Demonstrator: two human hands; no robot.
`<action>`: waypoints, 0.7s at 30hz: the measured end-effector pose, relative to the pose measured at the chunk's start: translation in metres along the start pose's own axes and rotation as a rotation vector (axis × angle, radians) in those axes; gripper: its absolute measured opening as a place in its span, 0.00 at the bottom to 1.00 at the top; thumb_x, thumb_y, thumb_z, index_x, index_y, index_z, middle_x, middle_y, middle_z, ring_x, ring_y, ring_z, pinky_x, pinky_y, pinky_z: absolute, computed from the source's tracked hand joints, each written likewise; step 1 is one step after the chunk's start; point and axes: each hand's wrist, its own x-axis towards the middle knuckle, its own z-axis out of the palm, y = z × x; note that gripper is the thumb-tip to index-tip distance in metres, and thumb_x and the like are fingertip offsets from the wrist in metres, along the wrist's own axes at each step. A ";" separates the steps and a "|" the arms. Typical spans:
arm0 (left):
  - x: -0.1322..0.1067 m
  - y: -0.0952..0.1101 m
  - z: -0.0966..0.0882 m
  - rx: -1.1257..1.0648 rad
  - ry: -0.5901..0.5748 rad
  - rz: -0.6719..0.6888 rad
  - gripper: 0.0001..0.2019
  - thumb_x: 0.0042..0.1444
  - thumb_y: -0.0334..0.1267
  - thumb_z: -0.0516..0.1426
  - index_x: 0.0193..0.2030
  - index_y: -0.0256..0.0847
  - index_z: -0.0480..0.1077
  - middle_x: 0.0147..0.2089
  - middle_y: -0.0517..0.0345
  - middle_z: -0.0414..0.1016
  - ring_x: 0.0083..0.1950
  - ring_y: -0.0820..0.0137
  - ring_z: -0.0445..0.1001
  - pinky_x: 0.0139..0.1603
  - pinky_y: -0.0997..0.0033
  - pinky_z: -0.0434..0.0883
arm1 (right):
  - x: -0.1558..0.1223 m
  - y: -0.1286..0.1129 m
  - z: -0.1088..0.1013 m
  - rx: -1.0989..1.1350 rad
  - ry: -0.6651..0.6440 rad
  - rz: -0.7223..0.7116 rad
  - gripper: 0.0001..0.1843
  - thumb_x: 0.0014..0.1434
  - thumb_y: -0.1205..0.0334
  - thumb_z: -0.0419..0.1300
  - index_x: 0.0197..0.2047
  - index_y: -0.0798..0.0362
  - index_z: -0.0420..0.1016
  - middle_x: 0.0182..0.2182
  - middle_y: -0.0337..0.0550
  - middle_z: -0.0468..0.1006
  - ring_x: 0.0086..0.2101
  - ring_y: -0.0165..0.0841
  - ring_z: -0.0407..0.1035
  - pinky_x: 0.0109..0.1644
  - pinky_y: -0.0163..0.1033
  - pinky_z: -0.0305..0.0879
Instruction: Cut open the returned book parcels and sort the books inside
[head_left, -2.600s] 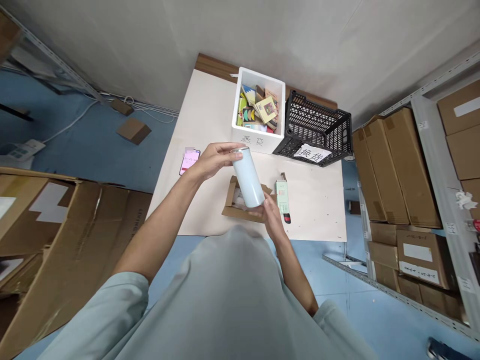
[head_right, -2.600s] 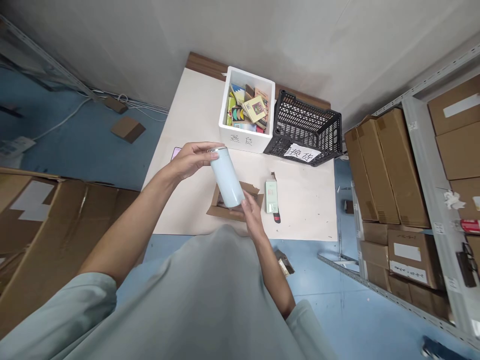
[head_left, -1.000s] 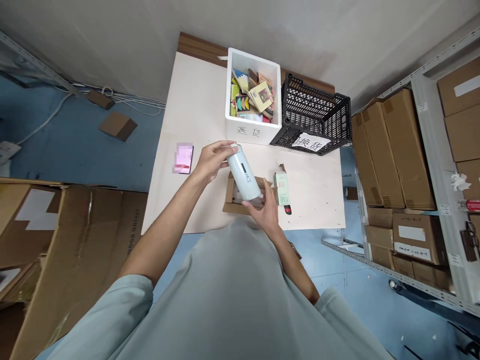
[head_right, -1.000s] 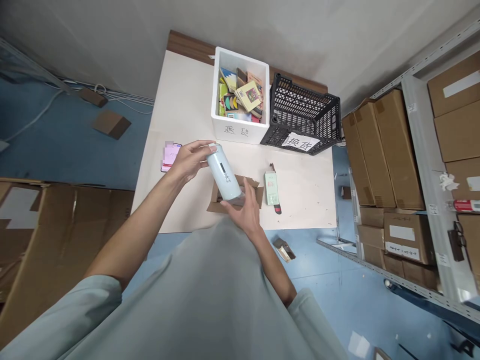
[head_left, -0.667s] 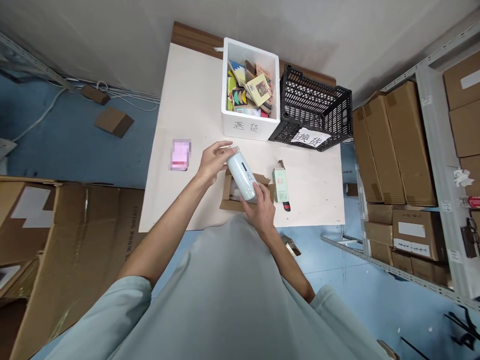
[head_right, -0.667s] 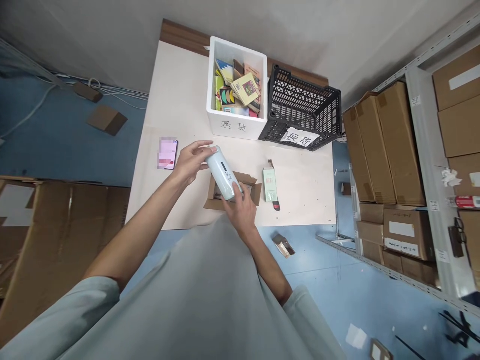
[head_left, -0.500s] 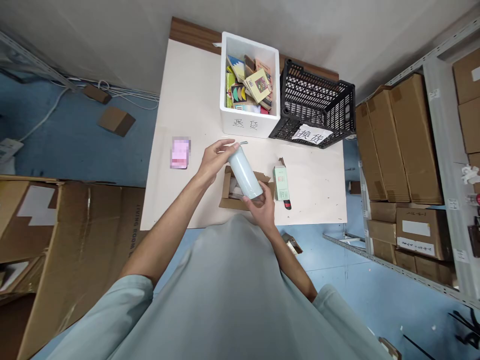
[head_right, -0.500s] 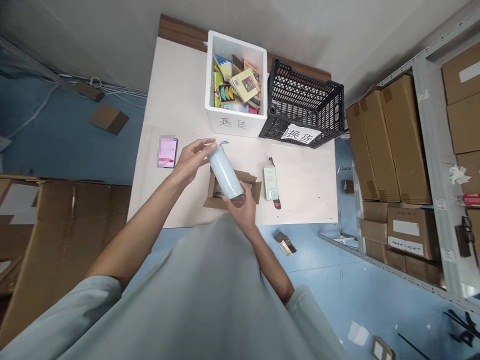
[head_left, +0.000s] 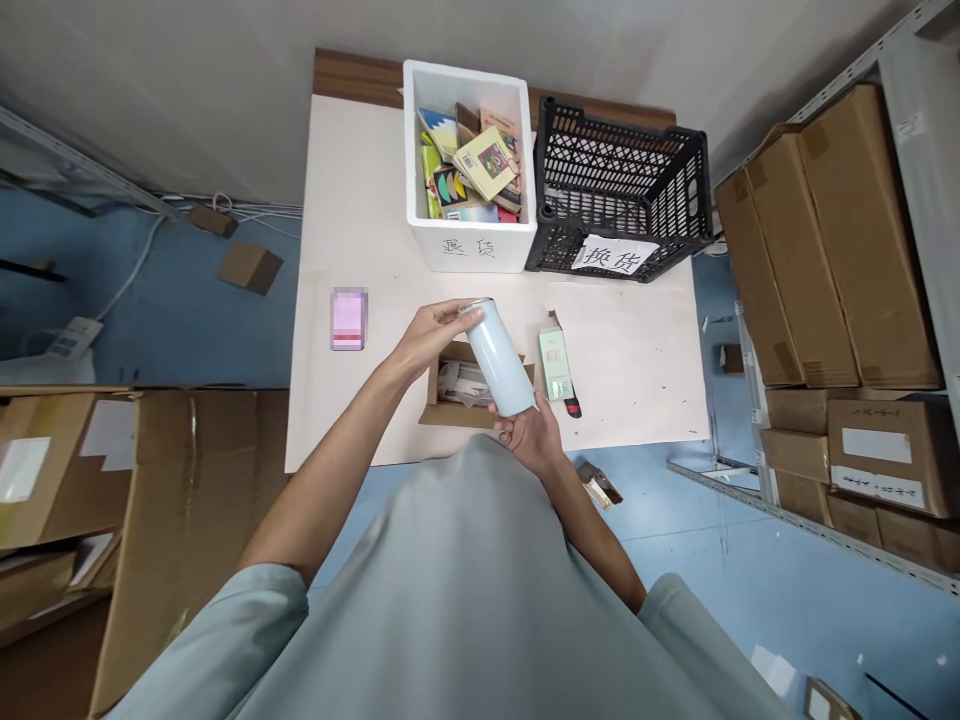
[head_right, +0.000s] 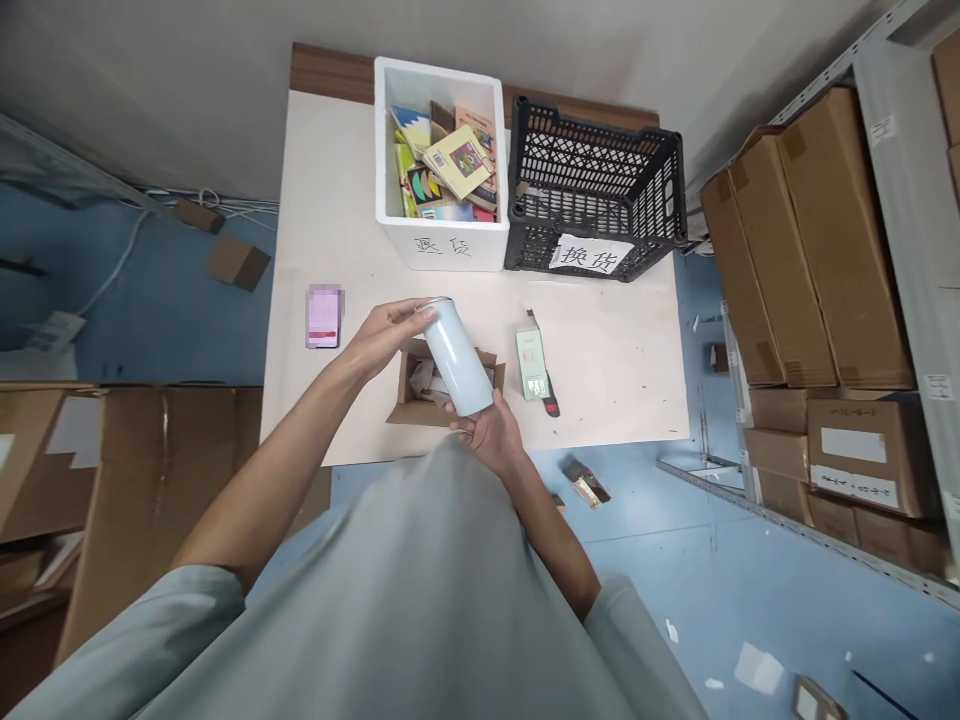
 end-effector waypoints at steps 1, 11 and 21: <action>0.001 -0.001 0.006 -0.003 0.010 -0.018 0.41 0.43 0.71 0.79 0.54 0.40 0.89 0.58 0.44 0.89 0.65 0.47 0.80 0.72 0.52 0.72 | -0.001 -0.003 -0.004 -0.018 -0.012 -0.008 0.41 0.72 0.22 0.60 0.64 0.51 0.80 0.50 0.54 0.92 0.36 0.38 0.86 0.32 0.37 0.78; 0.022 -0.015 0.037 -0.182 0.095 -0.129 0.38 0.36 0.60 0.84 0.52 0.41 0.87 0.54 0.45 0.87 0.61 0.51 0.82 0.62 0.53 0.81 | 0.027 -0.064 -0.076 -0.637 0.086 -0.335 0.41 0.71 0.21 0.60 0.61 0.50 0.83 0.56 0.54 0.89 0.53 0.47 0.85 0.51 0.50 0.85; 0.013 -0.022 0.051 -0.197 0.273 -0.148 0.37 0.30 0.53 0.86 0.49 0.41 0.88 0.58 0.43 0.88 0.64 0.48 0.83 0.66 0.51 0.81 | 0.176 -0.115 -0.110 -2.047 0.155 -0.337 0.30 0.76 0.58 0.62 0.73 0.69 0.77 0.73 0.74 0.74 0.74 0.59 0.62 0.79 0.61 0.57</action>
